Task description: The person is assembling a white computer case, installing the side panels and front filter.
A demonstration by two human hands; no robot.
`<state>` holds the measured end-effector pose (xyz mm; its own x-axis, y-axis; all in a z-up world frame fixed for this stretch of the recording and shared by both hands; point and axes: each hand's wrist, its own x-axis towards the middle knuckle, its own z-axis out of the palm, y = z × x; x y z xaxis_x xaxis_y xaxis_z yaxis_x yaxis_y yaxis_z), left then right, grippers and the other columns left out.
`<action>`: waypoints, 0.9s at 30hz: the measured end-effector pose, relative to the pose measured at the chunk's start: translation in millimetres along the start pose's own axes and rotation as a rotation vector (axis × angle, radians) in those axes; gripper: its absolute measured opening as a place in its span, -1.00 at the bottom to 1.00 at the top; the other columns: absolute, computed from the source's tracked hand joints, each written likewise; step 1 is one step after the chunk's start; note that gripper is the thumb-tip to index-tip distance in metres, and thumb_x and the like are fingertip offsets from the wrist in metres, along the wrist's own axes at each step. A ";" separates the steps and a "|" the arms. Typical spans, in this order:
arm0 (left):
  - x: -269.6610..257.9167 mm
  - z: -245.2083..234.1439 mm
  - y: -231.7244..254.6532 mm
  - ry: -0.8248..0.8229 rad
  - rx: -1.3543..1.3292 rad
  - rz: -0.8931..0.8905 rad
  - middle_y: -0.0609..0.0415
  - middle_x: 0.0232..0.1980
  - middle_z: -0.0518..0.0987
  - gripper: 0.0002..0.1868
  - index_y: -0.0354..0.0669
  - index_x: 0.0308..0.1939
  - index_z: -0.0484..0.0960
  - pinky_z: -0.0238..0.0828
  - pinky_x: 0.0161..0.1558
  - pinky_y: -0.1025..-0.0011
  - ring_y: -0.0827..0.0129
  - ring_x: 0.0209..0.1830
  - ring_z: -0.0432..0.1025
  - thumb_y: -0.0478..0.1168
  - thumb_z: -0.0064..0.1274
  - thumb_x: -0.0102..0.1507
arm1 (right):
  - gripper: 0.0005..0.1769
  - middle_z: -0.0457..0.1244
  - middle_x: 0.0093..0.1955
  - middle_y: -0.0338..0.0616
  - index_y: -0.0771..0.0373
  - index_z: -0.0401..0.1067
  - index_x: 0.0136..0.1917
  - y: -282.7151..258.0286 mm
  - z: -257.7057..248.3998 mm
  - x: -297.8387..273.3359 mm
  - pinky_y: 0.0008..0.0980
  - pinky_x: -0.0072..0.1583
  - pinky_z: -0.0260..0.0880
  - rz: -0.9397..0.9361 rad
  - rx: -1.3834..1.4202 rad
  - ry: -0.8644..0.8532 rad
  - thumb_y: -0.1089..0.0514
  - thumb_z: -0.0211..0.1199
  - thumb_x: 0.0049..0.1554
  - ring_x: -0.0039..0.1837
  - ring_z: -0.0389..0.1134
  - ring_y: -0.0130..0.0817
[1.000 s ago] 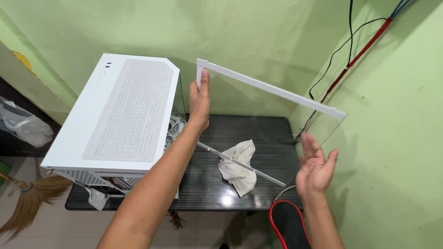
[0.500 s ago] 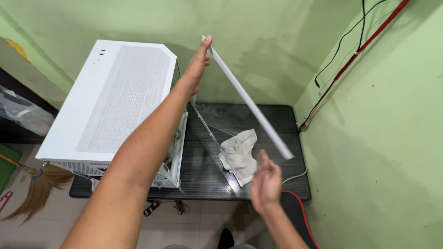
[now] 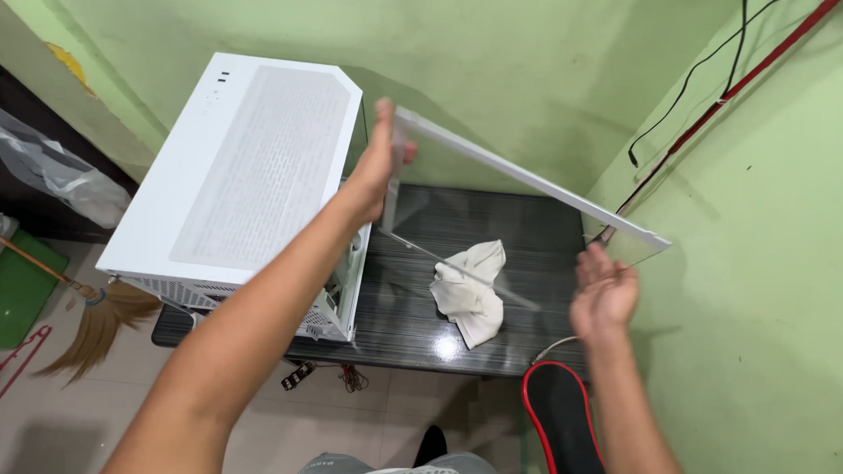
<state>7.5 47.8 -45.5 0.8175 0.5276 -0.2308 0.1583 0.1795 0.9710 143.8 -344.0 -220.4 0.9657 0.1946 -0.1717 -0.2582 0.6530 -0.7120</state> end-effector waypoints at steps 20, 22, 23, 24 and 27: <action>-146.0 -48.5 14.1 -0.325 -0.313 0.238 0.00 0.71 0.01 0.19 -0.29 0.64 -0.29 0.40 -0.03 0.52 0.44 -0.03 0.34 -0.59 -0.09 -0.04 | -0.02 -0.32 0.73 0.30 0.35 -0.22 0.62 -66.1 49.1 -60.3 0.08 0.64 -0.43 0.072 0.081 -0.571 0.38 0.00 -0.04 0.75 -0.38 0.15; -159.9 -45.2 19.1 -0.317 -0.339 0.285 -0.02 0.71 0.01 0.20 -0.28 0.65 -0.26 0.40 0.05 0.53 0.45 0.09 0.36 -0.60 -0.10 -0.05 | -0.14 -0.21 0.72 0.30 0.38 -0.06 0.60 -60.7 39.7 -53.8 0.07 0.63 -0.33 0.127 0.103 -0.490 0.33 0.00 0.03 0.73 -0.26 0.13; -167.3 -43.3 24.3 -0.352 -0.295 0.327 0.01 0.73 -0.04 0.22 -0.25 0.66 -0.28 0.39 0.08 0.53 0.41 0.23 0.30 -0.61 -0.11 -0.06 | -0.40 -0.06 0.64 0.26 0.35 0.12 0.46 -56.1 33.6 -47.3 0.05 0.60 -0.19 0.231 0.084 -0.509 0.25 0.03 0.15 0.66 -0.09 0.08; -174.0 -42.2 30.6 -0.386 -0.251 0.371 0.03 0.76 -0.09 0.23 -0.22 0.67 -0.30 0.37 0.11 0.54 0.38 0.37 0.23 -0.62 -0.13 -0.06 | -0.62 0.09 0.56 0.21 0.33 0.29 0.33 -51.0 29.0 -39.7 0.02 0.58 -0.04 0.335 0.066 -0.531 0.17 0.07 0.28 0.59 0.08 0.04; -190.8 -30.7 47.0 -0.430 -0.121 0.468 -0.03 0.77 -0.11 0.28 -0.21 0.69 -0.31 0.17 0.45 0.63 0.33 0.72 -0.08 -0.62 -0.14 -0.10 | -0.78 0.31 0.34 0.05 0.11 0.41 0.13 -15.5 32.0 -39.5 -0.01 0.43 0.14 0.384 -0.116 -0.475 0.02 0.10 0.29 0.39 0.28 -0.09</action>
<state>-158.0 -19.0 42.3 0.9379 0.1974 0.2852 -0.3113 0.1164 0.9432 108.8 -338.4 -180.8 0.6801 0.7219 -0.1277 -0.5549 0.3930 -0.7333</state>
